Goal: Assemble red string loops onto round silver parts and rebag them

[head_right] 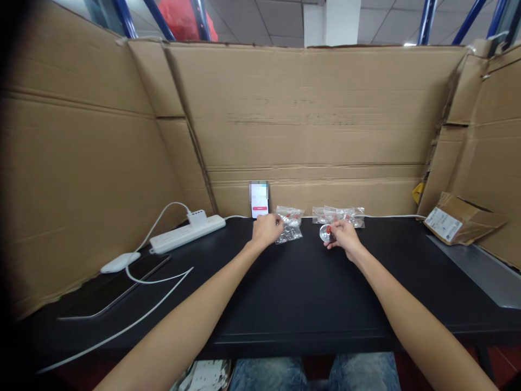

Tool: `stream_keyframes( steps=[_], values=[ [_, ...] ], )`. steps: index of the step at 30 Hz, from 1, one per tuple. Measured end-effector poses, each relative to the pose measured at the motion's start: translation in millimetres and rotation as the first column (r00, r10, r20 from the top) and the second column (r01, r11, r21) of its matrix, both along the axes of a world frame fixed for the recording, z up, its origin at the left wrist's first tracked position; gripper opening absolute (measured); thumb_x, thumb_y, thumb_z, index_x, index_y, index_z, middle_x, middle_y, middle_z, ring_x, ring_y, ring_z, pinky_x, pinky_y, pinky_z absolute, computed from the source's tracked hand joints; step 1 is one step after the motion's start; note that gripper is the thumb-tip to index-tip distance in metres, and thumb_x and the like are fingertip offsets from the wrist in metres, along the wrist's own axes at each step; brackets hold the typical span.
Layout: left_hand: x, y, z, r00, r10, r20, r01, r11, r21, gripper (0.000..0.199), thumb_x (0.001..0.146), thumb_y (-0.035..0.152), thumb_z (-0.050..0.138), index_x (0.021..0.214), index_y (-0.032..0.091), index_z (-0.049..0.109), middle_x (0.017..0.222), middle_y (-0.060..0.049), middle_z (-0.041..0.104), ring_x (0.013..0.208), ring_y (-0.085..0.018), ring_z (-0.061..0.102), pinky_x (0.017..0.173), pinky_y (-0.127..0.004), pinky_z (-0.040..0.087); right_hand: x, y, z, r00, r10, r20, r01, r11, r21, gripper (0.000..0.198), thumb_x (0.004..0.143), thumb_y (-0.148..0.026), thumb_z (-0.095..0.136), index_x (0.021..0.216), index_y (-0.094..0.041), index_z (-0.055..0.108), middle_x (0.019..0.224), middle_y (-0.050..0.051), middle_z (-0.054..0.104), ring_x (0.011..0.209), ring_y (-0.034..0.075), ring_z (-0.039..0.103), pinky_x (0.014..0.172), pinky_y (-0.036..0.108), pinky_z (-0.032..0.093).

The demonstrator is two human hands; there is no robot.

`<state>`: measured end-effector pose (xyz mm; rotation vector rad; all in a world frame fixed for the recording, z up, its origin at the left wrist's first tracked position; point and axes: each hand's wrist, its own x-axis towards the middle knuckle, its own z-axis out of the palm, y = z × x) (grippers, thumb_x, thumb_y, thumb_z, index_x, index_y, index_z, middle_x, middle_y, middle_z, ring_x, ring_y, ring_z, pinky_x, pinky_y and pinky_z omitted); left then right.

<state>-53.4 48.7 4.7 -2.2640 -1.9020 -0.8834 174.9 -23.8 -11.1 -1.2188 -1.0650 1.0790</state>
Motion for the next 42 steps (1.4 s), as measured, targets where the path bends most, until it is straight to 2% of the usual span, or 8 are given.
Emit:
stream_keyframes(
  steps=[3, 5, 9, 12, 25, 31, 37, 42],
  values=[
    [7, -9, 3.2, 0.998, -0.041, -0.047, 0.049, 0.979, 0.196, 0.029, 0.087, 0.033, 0.049, 0.090, 0.016, 0.072, 0.099, -0.016, 0.065, 0.104, -0.034, 0.053, 0.087, -0.045, 0.041, -10, -3, 0, 1.000, 0.029, 0.000, -0.029, 0.999, -0.020, 0.015, 0.086, -0.010, 0.054, 0.073, -0.016, 0.051, 0.058, 0.003, 0.064, 0.044, 0.017, 0.064, 0.040, 0.025, 0.053],
    [19, -21, 6.7, 0.973, -0.228, -0.026, 0.227, 0.939, 0.259, 0.030, 0.090, 0.035, 0.047, 0.095, 0.017, 0.070, 0.097, -0.013, 0.064, 0.101, -0.029, 0.054, 0.090, -0.043, 0.040, -14, -3, 0, 1.000, 0.028, 0.002, -0.028, 0.999, -0.047, 0.014, 0.087, -0.011, 0.053, 0.074, -0.015, 0.052, 0.055, 0.003, 0.063, 0.043, 0.017, 0.063, 0.039, 0.026, 0.053],
    [46, -50, 8.6, 0.727, -0.686, -0.039, 0.681, 0.712, 0.172, 0.026, 0.090, 0.035, 0.049, 0.102, 0.019, 0.065, 0.095, -0.007, 0.061, 0.095, -0.021, 0.057, 0.086, -0.032, 0.044, -14, -3, -2, 0.999, 0.031, 0.008, -0.030, 0.998, -0.061, 0.015, 0.087, -0.015, 0.054, 0.073, -0.015, 0.053, 0.052, 0.001, 0.060, 0.040, 0.015, 0.060, 0.037, 0.025, 0.052],
    [56, -64, 2.9, 0.648, -0.762, -0.009, 0.758, 0.644, 0.105, 0.030, 0.083, 0.034, 0.062, 0.108, 0.019, 0.060, 0.101, -0.007, 0.057, 0.091, -0.021, 0.057, 0.082, -0.032, 0.046, -11, -2, -4, 0.999, 0.042, -0.016, -0.043, 0.998, -0.055, 0.018, 0.086, -0.016, 0.057, 0.068, -0.016, 0.051, 0.051, -0.002, 0.057, 0.038, 0.012, 0.056, 0.038, 0.025, 0.052],
    [52, -42, -5.2, 0.480, -0.710, 0.515, 0.831, 0.556, -0.009, 0.042, 0.085, 0.029, 0.060, 0.125, 0.020, 0.053, 0.095, -0.007, 0.066, 0.063, -0.012, 0.062, 0.061, -0.024, 0.050, -2, 1, -5, 0.981, 0.104, -0.163, -0.114, 0.992, -0.058, 0.025, 0.083, -0.039, 0.065, 0.075, -0.017, 0.056, 0.059, 0.002, 0.063, 0.045, 0.010, 0.056, 0.045, 0.023, 0.049],
    [48, -23, -12.5, 0.511, -0.500, 0.699, 0.717, 0.697, -0.025, 0.024, 0.086, 0.019, 0.054, 0.110, 0.013, 0.058, 0.071, -0.004, 0.065, 0.053, -0.014, 0.063, 0.053, -0.026, 0.051, 1, 5, -9, 0.989, 0.073, 0.132, -0.078, 0.996, 0.034, 0.030, 0.077, -0.041, 0.068, 0.068, -0.018, 0.052, 0.052, -0.001, 0.060, 0.038, 0.011, 0.054, 0.036, 0.021, 0.042],
    [44, -17, -11.4, 0.447, -0.313, 0.838, 0.654, 0.753, -0.068, 0.017, 0.084, 0.010, 0.057, 0.101, 0.011, 0.057, 0.070, -0.004, 0.065, 0.053, -0.013, 0.062, 0.052, -0.026, 0.052, 6, 8, -13, 0.773, -0.068, 0.631, -0.087, 0.974, 0.211, 0.024, 0.078, -0.037, 0.063, 0.063, -0.019, 0.054, 0.050, -0.001, 0.061, 0.039, 0.013, 0.054, 0.041, 0.022, 0.037],
    [45, -19, -11.0, 0.398, -0.266, 0.878, 0.678, 0.730, -0.087, 0.004, 0.082, 0.010, 0.061, 0.083, 0.010, 0.058, 0.064, -0.003, 0.063, 0.054, -0.012, 0.062, 0.055, -0.026, 0.053, 13, 9, -16, 0.572, -0.178, 0.801, -0.126, 0.945, 0.301, 0.020, 0.079, -0.033, 0.062, 0.063, -0.020, 0.061, 0.062, 0.002, 0.066, 0.055, 0.016, 0.058, 0.055, 0.025, 0.039]
  ],
)
